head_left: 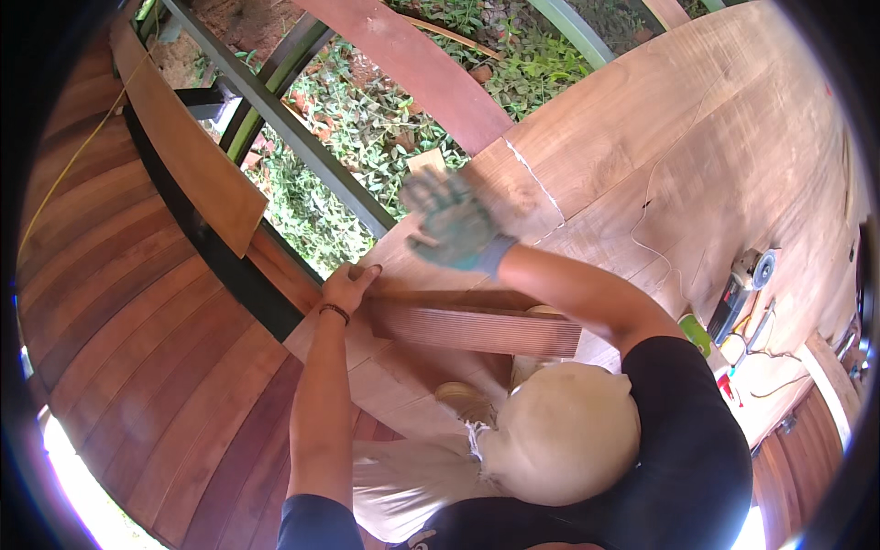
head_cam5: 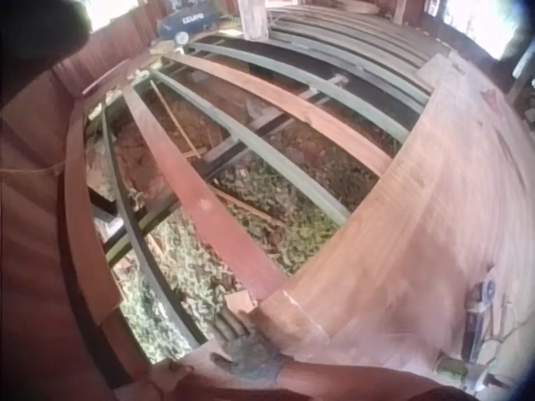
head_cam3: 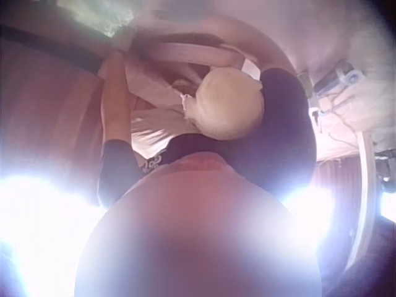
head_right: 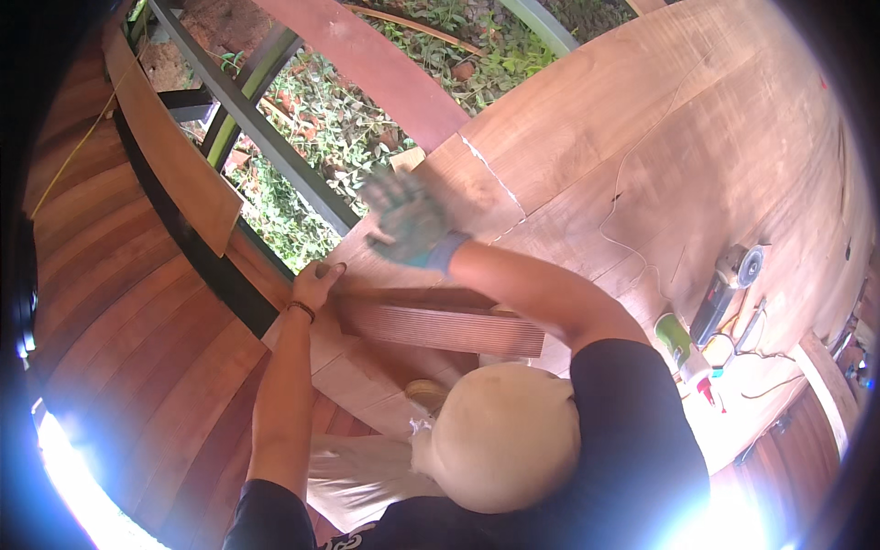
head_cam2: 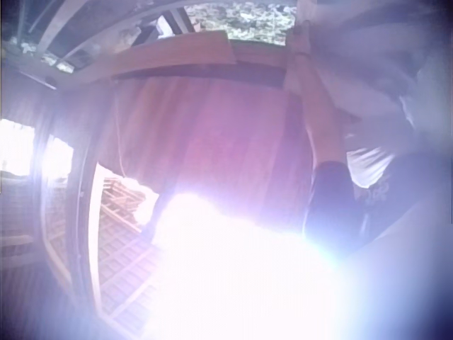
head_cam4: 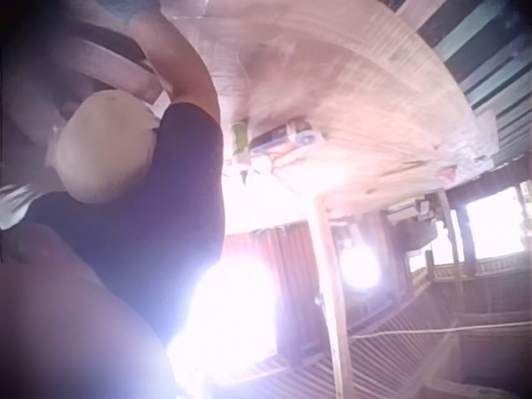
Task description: The person installs wooden planks on a curved floor. They apply glue to the floor, position planks, and secure them with a nail gun. The person moves around the workspace to reach different sections.
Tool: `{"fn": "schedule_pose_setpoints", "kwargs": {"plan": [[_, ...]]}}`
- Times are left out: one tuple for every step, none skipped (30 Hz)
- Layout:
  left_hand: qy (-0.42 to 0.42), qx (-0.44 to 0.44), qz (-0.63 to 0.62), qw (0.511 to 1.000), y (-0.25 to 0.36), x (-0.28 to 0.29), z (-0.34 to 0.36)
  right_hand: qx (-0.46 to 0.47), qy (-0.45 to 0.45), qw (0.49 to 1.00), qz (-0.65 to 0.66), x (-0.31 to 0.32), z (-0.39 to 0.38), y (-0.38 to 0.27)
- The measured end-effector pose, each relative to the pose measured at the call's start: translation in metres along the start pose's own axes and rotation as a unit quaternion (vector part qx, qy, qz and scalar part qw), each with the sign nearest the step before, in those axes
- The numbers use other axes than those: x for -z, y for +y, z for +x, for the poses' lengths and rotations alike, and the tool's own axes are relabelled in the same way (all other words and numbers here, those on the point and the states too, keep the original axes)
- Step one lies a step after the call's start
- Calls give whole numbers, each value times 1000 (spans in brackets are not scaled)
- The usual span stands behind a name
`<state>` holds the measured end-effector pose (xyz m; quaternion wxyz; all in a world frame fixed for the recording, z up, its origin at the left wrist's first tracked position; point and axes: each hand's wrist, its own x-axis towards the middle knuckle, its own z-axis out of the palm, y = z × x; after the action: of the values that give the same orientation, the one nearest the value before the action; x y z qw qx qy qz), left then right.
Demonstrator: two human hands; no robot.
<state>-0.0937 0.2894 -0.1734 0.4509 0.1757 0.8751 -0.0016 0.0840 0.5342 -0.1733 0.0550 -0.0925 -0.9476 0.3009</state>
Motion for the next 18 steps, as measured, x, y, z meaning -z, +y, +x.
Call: {"fn": "schedule_pose_setpoints", "kwargs": {"plan": [[6,1,-7,1000,1,-2,3,38,46,998,36,-2,3,-2],[11,-58,19,998,1,-4,5,13,4,1000,11,-4,3,-2],[10,-109,50,993,2,-7,6,12,-2,1000,-11,-6,2,3],[22,-108,55,992,3,-9,8,13,-6,999,-35,-6,1,15],[33,-107,60,992,3,-10,6,10,-11,998,-61,-6,-1,26],[42,-48,41,997,6,-11,8,2,-23,997,-78,-4,-4,39],[47,29,43,998,6,-9,4,-3,-65,997,-50,-2,-8,41],[52,34,21,998,9,-8,4,-21,-44,994,-94,3,-7,50],[44,16,11,999,10,-5,1,-32,-52,993,-98,8,-6,49],[11,26,19,999,13,-2,-1,-44,-16,994,-102,14,-6,45],[5,29,20,999,16,1,-1,-55,-55,990,-116,18,0,38],[9,21,8,1000,18,3,-3,-68,-57,986,-144,21,6,27],[18,9,-2,1000,20,4,-3,-95,-70,975,-187,22,7,13],[24,12,2,1000,21,4,-4,-59,-96,974,-196,22,9,3],[39,-12,-17,999,21,2,-5,-3,-97,992,-82,23,7,-1],[51,-21,-22,998,20,0,-3,42,-117,992,5,21,7,-3],[49,-5,-17,999,17,-2,-6,96,-158,974,132,19,5,-4],[52,-6,-1,999,16,-4,-3,48,-105,993,-24,16,4,1]]}}
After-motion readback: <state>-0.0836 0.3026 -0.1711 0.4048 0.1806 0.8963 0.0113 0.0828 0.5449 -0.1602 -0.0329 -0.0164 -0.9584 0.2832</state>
